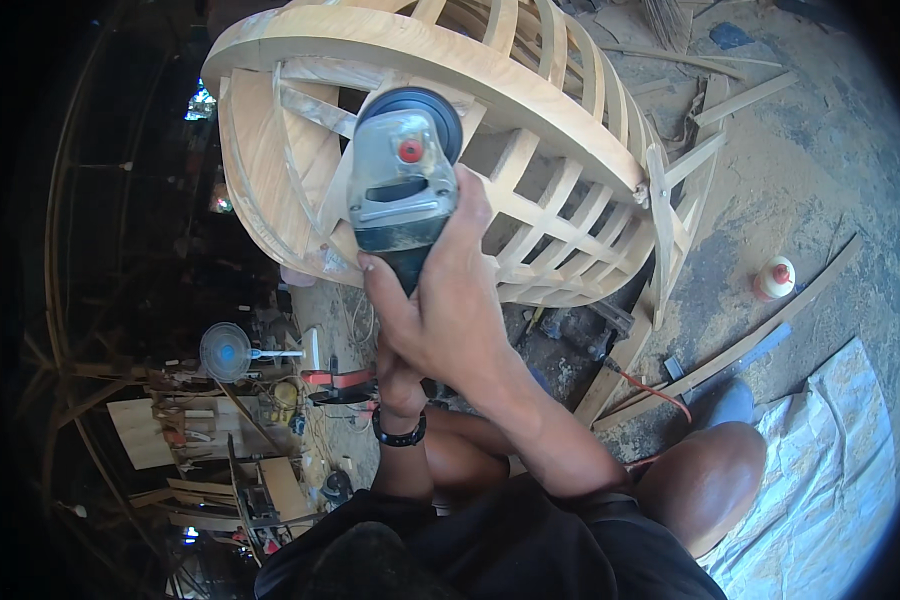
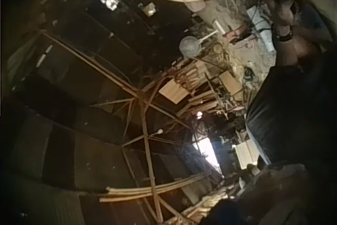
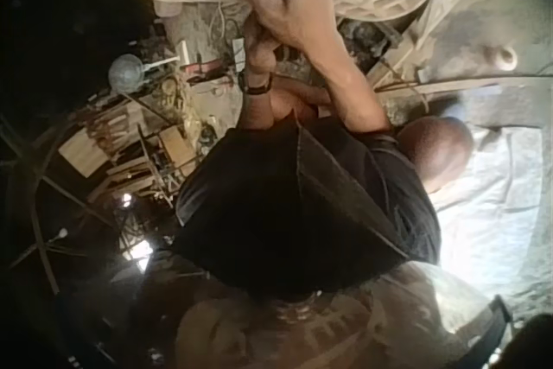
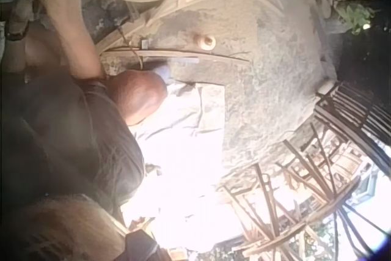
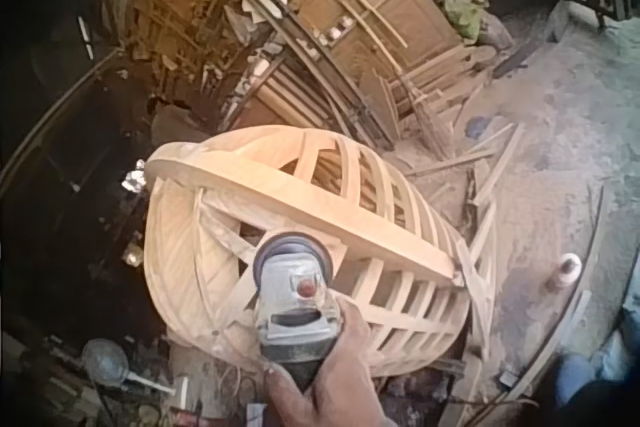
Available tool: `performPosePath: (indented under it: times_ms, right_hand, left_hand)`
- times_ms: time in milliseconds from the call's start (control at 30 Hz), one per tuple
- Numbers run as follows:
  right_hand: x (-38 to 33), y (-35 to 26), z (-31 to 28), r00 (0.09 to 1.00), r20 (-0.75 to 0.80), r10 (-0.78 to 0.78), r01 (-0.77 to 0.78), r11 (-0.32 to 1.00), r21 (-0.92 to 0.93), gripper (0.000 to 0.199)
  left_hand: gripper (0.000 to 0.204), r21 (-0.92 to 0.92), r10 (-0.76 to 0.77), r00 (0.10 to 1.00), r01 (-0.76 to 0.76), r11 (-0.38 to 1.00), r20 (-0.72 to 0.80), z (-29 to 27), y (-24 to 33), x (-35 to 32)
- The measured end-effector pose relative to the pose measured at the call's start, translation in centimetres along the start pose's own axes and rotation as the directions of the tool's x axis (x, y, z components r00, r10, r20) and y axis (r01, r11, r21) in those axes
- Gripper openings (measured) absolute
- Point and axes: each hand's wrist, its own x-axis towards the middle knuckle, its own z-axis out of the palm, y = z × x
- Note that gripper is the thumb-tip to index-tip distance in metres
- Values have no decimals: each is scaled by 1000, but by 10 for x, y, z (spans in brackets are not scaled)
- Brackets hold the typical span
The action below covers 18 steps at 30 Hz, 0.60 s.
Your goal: The person sands a curved wooden structure using an electric sander, holding and turning the structure to sand along its wooden ribs.
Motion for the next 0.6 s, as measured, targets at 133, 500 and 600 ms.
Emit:
performPosePath:
  times_ms: [133,500,600]
  right_hand:
    - [-6,4,3,995,-81,-50,41,994,-104,86]
    - [-35,27,-20,980,-192,51,-49,999,18,82]
    - [-36,22,-6,987,-155,-41,26,995,-96,88]
  left_hand:
    - [81,-48,1,995,4,999,100,-6,1,1]
    - [75,-62,-38,986,49,997,164,8,-12,-7]
    - [94,-98,-67,997,70,993,39,4,-4,-7]
